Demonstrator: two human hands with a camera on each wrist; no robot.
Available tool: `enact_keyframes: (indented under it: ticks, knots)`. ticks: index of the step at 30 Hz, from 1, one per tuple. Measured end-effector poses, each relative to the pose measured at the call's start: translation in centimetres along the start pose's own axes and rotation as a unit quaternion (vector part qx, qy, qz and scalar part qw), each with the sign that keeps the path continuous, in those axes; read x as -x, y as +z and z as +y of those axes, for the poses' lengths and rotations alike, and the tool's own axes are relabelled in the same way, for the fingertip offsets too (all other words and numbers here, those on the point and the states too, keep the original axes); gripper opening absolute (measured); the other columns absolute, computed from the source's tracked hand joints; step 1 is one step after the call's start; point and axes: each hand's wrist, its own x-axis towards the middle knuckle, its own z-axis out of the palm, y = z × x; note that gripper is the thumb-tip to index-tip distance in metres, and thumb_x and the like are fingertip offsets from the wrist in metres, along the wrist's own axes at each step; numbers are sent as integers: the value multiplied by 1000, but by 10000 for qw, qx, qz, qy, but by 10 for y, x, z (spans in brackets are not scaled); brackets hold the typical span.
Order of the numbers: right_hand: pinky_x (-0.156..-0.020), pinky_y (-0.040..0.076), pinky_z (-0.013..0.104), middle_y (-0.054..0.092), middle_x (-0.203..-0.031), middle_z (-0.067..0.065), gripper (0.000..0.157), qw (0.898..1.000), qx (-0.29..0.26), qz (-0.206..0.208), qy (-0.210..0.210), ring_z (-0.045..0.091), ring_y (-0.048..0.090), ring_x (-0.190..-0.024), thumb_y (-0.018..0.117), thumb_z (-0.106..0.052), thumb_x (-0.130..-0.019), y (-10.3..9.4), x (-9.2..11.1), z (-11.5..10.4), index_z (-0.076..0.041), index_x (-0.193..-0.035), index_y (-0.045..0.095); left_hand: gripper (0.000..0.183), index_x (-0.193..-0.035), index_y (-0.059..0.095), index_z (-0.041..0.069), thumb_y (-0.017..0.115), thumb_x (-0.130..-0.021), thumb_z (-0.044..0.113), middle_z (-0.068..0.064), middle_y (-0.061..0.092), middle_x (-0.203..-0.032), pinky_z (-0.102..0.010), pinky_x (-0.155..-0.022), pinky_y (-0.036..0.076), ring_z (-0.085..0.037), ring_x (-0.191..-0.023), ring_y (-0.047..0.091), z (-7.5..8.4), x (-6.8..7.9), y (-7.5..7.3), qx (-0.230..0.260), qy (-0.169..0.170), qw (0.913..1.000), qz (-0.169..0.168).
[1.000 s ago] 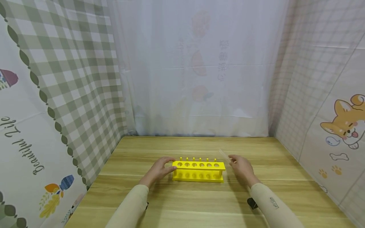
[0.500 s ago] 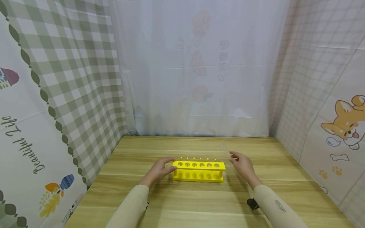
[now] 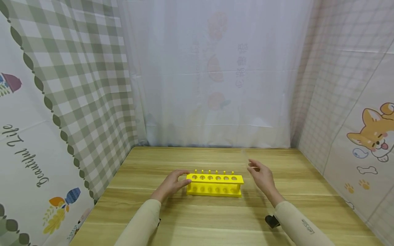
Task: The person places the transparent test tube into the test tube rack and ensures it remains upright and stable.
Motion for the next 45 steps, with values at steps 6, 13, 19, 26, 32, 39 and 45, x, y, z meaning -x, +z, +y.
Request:
enact_keyframes:
  ticks: [6,13,19,26,32,39,45]
  knots:
    - [-77,50,14,66,-119,18,41,9981,-364,469,-133,29,64,-103,63,-14,-99,2,-5,-10,-1,-137,57,51,-137,57,5,62,-99,38,-17,51,-142,-58,-107,36,-39,-133,44,0,0,0,36,-31,10000,-4]
    - [-77,44,5,67,-119,17,39,9935,-785,811,-113,11,62,-95,65,-12,-98,-1,-9,-30,-1,-135,60,49,-136,59,7,63,-98,37,-17,52,-142,-58,-108,35,-39,-133,44,0,0,0,91,-92,9999,34]
    - [-78,46,6,67,-119,18,39,9867,-1251,1016,-211,-3,58,-91,66,-10,-97,-3,-13,-48,-1,-135,60,51,-138,58,6,63,-98,37,-17,51,-143,-59,-108,35,-39,-134,43,0,-1,0,114,-128,9999,6]
    - [-77,52,12,65,-119,23,39,9724,-2007,1074,-521,1,60,-91,66,-5,-95,-1,-13,-68,2,-133,60,51,-139,57,8,63,-98,38,-16,49,-145,-60,-107,35,-39,-135,42,0,0,0,282,-288,9992,14]
    - [-80,51,13,63,-122,21,39,9662,-2294,1068,-489,3,60,-94,66,-7,-96,2,-11,-79,0,-134,60,51,-139,57,8,63,-98,39,-16,49,-145,-60,-107,35,-39,-135,42,-1,-1,0,277,-259,9993,12]
    - [-80,51,12,61,-124,24,40,9666,-2355,893,-466,3,59,-95,63,-2,-97,-4,1,-103,5,-135,56,51,-139,56,7,63,-98,37,-16,50,-145,-59,-107,36,-39,-136,41,0,0,0,362,-277,9990,-17]
    - [-79,51,12,63,-121,21,40,9621,-2486,930,-629,4,60,-94,65,-6,-96,7,-2,-88,2,-134,58,51,-139,56,7,63,-98,37,-16,49,-145,-59,-107,36,-39,-136,41,0,0,1,382,-309,9988,-29]
